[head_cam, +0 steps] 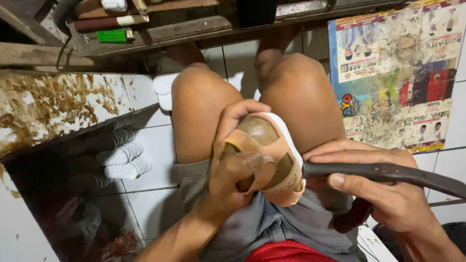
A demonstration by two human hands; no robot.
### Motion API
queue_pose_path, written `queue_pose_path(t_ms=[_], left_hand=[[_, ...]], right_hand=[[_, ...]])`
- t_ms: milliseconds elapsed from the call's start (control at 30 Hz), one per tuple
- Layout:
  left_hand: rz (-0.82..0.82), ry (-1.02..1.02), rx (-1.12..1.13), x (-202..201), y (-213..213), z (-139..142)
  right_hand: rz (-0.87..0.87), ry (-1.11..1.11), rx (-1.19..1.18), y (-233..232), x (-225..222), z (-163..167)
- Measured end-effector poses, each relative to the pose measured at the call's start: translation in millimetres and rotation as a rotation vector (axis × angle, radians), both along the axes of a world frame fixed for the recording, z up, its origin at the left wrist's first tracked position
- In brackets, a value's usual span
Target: The person assembles children's sandals by inserting white insoles into the uppers and then using a heated metal tool to press and shape the edges. The person handles multiple sandals one at a time, placing finished units on a nearby shelf.
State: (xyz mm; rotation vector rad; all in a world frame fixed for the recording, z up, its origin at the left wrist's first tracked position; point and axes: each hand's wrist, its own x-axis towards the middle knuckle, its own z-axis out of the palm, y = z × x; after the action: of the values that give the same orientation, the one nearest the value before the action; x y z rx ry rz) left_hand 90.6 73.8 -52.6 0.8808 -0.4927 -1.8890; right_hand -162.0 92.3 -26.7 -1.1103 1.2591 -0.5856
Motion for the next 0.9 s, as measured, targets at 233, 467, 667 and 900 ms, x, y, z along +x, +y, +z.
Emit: queue_pose_path(t_ms=[233,467,667,900], left_hand=[[-0.064,-0.065,-0.045,3.0,-0.3,-9.2],[-0.045,0.012,0.041,3.1,-1.8,-10.1],[-0.078,-0.066,-0.053,4.6,-2.5,-9.8],[-0.104,-0.143,-0.101,4.6,-2.1,-3.4]], right_hand=[[0.352,0.084,-0.140,-42.2,3.7,6.4],[0.393,0.044,-0.002,-57.6,2.9,10.6],[0.381,0.189,-0.084,-52.1,1.7,9.3],[0.433,0.076,0.022,-57.0,-6.2,13.1]])
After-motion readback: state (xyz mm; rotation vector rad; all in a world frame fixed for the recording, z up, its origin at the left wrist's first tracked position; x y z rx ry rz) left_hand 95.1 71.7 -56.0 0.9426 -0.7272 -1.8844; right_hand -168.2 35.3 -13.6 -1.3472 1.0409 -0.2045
